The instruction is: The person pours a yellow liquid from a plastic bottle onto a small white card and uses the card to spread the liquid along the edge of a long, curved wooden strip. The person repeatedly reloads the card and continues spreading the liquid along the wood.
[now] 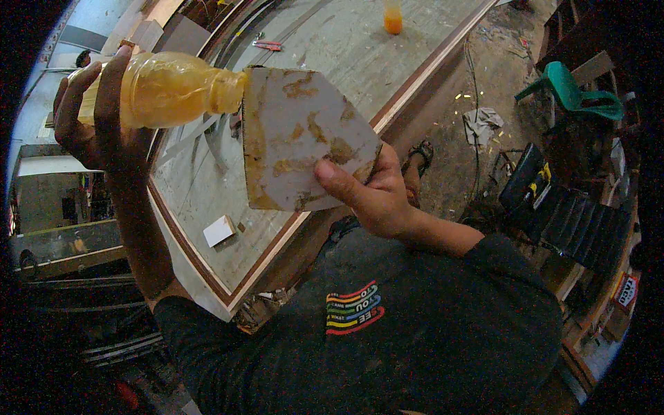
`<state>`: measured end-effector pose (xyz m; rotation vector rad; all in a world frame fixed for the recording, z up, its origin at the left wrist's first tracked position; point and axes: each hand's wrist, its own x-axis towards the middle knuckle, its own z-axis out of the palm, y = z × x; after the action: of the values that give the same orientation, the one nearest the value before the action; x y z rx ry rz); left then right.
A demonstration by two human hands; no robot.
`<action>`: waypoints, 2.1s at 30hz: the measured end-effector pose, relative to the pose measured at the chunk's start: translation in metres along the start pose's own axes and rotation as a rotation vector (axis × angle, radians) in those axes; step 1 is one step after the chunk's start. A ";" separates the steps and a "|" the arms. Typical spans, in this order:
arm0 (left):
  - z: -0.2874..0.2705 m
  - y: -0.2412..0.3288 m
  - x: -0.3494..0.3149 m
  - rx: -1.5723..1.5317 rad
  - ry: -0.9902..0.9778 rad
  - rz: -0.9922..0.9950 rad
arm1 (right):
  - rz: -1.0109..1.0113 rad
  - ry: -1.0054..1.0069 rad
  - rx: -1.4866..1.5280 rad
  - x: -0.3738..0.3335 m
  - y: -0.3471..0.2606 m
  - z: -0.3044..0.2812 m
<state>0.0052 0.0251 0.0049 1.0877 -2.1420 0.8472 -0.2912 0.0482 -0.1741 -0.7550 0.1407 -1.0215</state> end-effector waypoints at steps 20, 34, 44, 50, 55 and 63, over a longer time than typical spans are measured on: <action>0.001 -0.010 0.000 -0.026 -0.122 -0.069 | -0.026 -0.034 -0.019 0.006 -0.008 0.009; 0.004 -0.011 0.003 -0.012 -0.147 -0.040 | 0.018 -0.023 -0.009 0.002 -0.008 0.005; 0.001 -0.010 0.002 0.003 -0.152 -0.039 | -0.006 -0.026 -0.012 0.001 -0.006 0.008; -0.001 -0.012 0.002 0.014 -0.165 -0.038 | 0.040 -0.032 -0.028 0.001 -0.008 0.007; -0.003 -0.013 0.002 0.018 -0.173 -0.037 | 0.050 -0.010 -0.014 0.002 -0.005 0.009; -0.005 -0.015 0.003 0.020 -0.175 -0.036 | 0.069 -0.020 -0.030 0.003 -0.006 0.009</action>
<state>0.0170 0.0209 0.0143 1.2476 -2.2532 0.7843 -0.2900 0.0480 -0.1632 -0.7820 0.1644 -0.9478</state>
